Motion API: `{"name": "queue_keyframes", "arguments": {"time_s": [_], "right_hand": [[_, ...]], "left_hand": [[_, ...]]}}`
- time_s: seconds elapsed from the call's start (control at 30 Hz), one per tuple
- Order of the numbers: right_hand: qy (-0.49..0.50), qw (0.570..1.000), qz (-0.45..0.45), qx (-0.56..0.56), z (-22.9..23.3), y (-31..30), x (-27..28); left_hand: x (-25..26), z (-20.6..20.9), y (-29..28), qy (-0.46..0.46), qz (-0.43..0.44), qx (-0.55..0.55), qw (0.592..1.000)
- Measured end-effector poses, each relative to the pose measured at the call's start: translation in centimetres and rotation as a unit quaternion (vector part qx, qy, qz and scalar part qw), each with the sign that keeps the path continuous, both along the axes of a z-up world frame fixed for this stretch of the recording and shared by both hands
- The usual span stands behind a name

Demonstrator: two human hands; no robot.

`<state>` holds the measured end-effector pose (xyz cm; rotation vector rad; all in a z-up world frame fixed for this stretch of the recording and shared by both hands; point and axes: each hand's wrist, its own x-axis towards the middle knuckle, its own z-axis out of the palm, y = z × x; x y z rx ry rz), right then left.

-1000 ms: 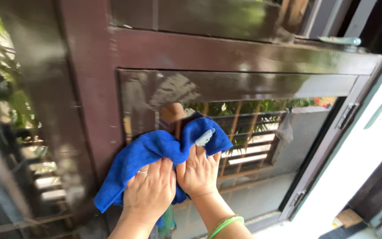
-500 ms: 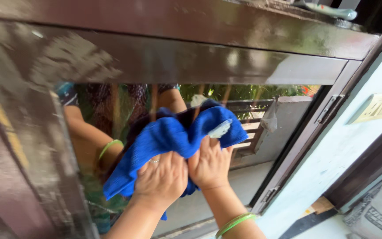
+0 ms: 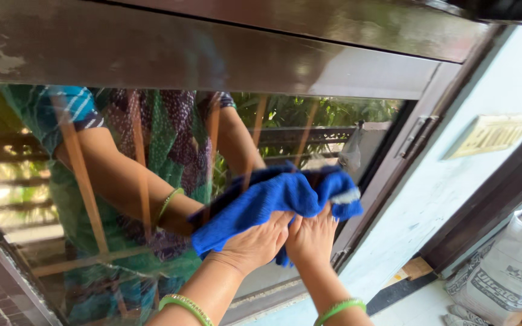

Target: The person wipes a dark-framed window with a blue cloth using both hands. They clean the vertical frame and the glass pane in a repetitive motion, moving from the top section down to the lower frame.

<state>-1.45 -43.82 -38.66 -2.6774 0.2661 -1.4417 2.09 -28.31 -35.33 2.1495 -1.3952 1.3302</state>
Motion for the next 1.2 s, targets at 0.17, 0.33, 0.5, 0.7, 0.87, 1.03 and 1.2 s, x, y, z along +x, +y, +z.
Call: {"name": "queue_keyframes", "arguments": {"time_s": [0.17, 0.33, 0.5, 0.7, 0.87, 1.03, 1.2], "right_hand": [[0.004, 0.990, 0.030, 0.138, -5.9, -0.7, -0.8], [0.012, 0.994, 0.006, 0.106, -16.2, -0.9, 1.7], [-0.043, 0.979, 0.074, 0.187, -19.6, 5.5, 2.3], [-0.020, 0.996, 0.024, 0.089, -15.3, 15.4, 1.4], [-0.087, 0.982, 0.079, 0.151, -9.4, 21.2, 1.3], [-0.075, 0.987, 0.087, 0.116, -0.7, 23.9, 0.7], [-0.085, 0.993, 0.071, 0.048, 9.2, 25.1, 0.7]], "left_hand": [[0.0, -1.6, -0.8, -0.073, 0.030, 0.156, 0.985], [-3.5, -1.5, 2.3, -0.018, 0.016, 0.102, 0.994], [-6.2, -2.6, 9.4, 0.059, 0.059, 0.019, 0.996], [-5.6, -4.8, 15.4, 0.101, 0.124, -0.053, 0.986], [-5.4, -2.6, 15.7, 0.105, 0.107, -0.084, 0.985], [-5.6, 1.2, 17.4, 0.093, 0.103, -0.124, 0.983], [-3.2, 5.6, 21.4, 0.026, 0.137, -0.189, 0.972]]}}
